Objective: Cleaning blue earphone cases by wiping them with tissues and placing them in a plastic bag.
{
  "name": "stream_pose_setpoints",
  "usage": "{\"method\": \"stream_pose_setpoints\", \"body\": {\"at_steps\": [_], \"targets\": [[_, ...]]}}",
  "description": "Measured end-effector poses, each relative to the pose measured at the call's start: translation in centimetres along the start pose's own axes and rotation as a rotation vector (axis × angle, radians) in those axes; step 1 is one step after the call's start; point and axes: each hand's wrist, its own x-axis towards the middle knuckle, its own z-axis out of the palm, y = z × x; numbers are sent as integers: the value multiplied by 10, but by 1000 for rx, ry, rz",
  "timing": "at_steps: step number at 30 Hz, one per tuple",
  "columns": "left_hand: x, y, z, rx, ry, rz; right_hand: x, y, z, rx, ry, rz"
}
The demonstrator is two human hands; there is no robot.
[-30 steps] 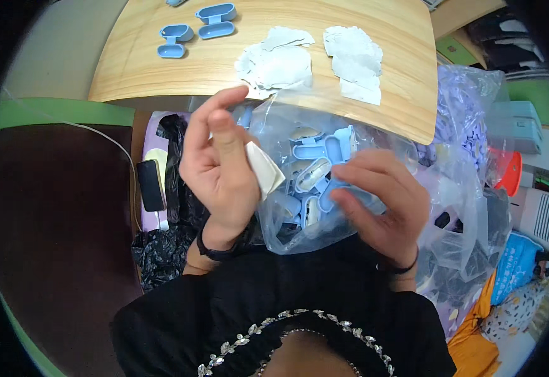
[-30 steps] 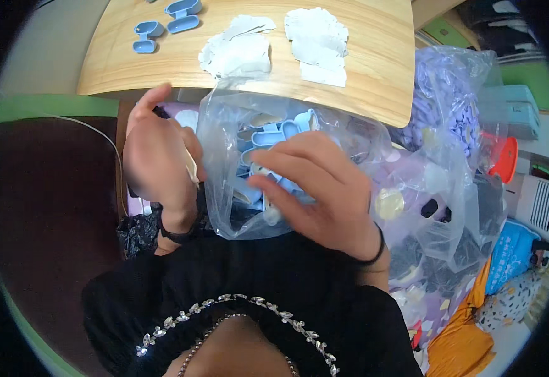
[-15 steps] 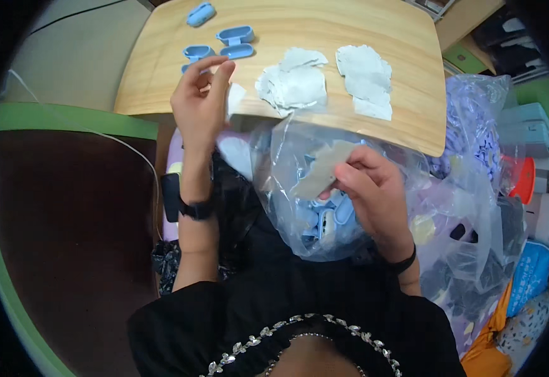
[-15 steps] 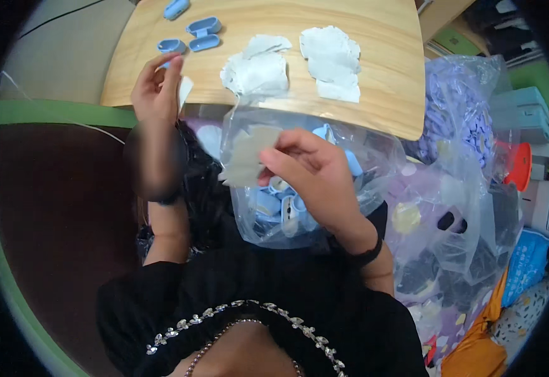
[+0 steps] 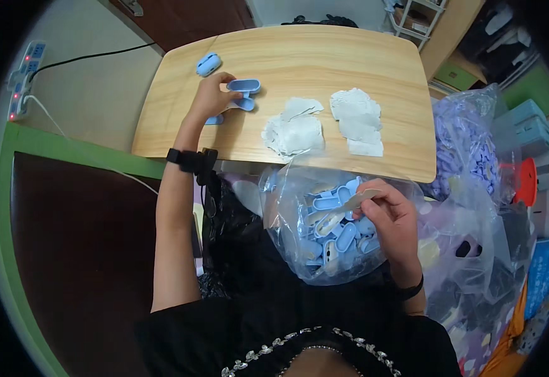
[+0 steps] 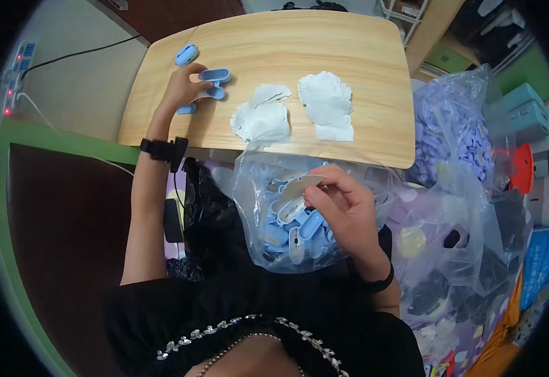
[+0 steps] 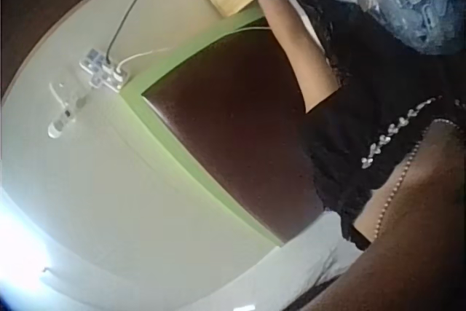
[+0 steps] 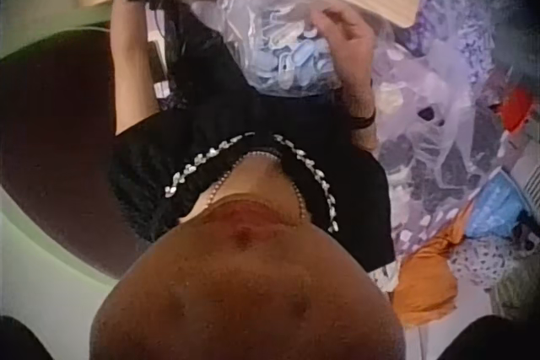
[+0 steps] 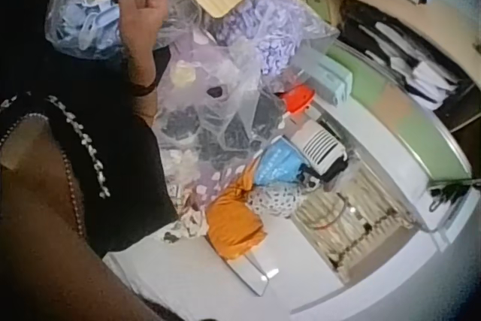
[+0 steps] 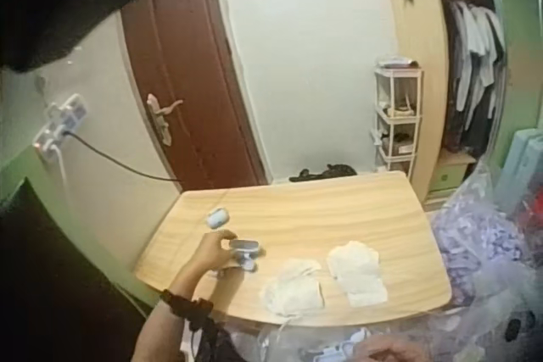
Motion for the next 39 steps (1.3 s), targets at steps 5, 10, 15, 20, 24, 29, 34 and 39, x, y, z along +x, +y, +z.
{"method": "stream_pose_setpoints", "body": {"at_steps": [5,10,15,20,24,29,34,39], "targets": [[-45,41,-16,-361,-34,176,5,-17,-14,-121,59,-24],[-117,92,-3,-1045,-267,451,44,-61,-6,-544,187,-770],[-162,121,23,-1414,-597,143,60,-91,34,-1076,-271,-1263],[-182,128,44,-1655,-665,122,27,-63,43,-1153,-393,-1147],[-181,118,50,-1691,-872,268,10,-55,47,-1147,-456,-1106],[-174,121,51,-1692,-914,278,6,-57,46,-1171,-556,-1036],[-170,115,55,-1648,-988,266,7,-53,46,-1206,-585,-1002],[-172,114,58,-1699,-961,259,10,-41,42,-1135,-612,-994]]}}
